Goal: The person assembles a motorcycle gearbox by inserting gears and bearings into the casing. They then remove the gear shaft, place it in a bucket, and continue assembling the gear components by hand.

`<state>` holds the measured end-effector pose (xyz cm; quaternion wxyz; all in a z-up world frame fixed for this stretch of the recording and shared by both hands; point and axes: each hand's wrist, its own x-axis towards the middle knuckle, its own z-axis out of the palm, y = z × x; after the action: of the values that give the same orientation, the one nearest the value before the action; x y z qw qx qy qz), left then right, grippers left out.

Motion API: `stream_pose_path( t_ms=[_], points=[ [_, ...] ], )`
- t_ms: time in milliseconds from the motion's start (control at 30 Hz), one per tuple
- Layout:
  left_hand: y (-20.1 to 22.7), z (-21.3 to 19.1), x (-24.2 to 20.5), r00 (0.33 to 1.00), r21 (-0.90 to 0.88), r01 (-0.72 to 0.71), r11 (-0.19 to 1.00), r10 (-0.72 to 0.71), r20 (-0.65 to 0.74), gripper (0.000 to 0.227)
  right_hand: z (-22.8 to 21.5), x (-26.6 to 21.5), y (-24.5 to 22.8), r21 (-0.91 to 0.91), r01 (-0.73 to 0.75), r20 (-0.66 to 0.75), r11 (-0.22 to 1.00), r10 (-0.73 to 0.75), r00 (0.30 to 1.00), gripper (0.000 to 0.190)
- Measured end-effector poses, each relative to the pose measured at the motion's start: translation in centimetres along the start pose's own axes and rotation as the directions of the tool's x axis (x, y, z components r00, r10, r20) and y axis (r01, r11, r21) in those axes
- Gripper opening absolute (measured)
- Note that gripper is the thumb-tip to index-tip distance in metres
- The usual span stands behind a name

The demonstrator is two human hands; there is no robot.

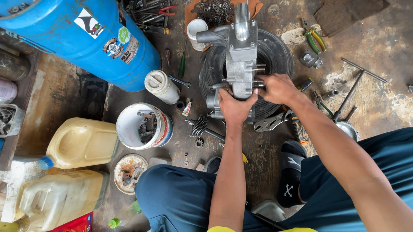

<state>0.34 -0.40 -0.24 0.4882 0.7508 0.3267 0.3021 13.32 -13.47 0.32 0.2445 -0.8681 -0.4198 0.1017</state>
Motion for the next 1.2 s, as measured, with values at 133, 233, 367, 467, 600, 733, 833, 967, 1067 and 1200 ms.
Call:
stream_pose_path(
  t_ms=[133,233,367,467,600,733,833,967,1067,1200],
  points=[
    [0.0,0.1,-0.1,1.000,0.004,0.002,1.000,-0.002,-0.002,0.078,0.2,0.2,0.8,0.044,-0.030,0.022,0.999,0.029,0.999,0.023],
    [0.2,-0.4,-0.1,1.000,0.010,0.008,1.000,-0.008,-0.008,0.079,-0.2,0.6,0.2,0.100,-0.065,0.042,0.993,0.061,0.997,0.019],
    [-0.2,0.1,0.0,1.000,-0.003,-0.027,1.000,0.027,-0.013,0.078,-0.6,0.9,0.2,0.083,-0.111,0.117,0.990,0.101,0.988,0.021],
    [0.1,0.1,0.0,1.000,-0.006,-0.015,1.000,0.015,-0.005,0.078,-0.8,0.9,0.6,0.107,-0.143,0.151,0.984,0.126,0.980,0.022],
    [0.2,-0.1,0.0,1.000,-0.013,-0.010,1.000,0.010,0.005,0.078,-0.5,1.2,1.7,0.183,-0.192,0.227,0.964,0.149,0.962,0.021],
    [-0.2,0.0,0.0,1.000,0.001,-0.013,1.000,0.013,-0.001,0.080,-1.4,1.2,0.5,0.224,-0.188,0.254,0.956,0.129,0.959,0.027],
    [-0.7,0.2,-0.1,1.000,0.010,-0.013,1.000,0.013,-0.011,0.080,-0.9,0.8,0.6,0.232,-0.208,0.248,0.950,0.149,0.957,0.024],
    [-0.5,0.2,0.2,0.999,0.006,-0.037,0.999,0.037,-0.016,0.080,-0.7,1.3,0.9,0.282,-0.206,0.237,0.937,0.140,0.961,0.030],
    [-0.1,-0.1,-0.4,0.999,0.012,-0.031,0.999,0.031,-0.008,0.080,-0.7,0.7,0.7,0.297,-0.204,0.225,0.933,0.139,0.964,0.032],
    [-0.8,0.1,0.0,1.000,0.042,-0.019,0.999,0.020,-0.018,0.081,-0.8,1.4,0.8,0.256,-0.184,0.249,0.949,0.119,0.961,0.030]
  ],
)
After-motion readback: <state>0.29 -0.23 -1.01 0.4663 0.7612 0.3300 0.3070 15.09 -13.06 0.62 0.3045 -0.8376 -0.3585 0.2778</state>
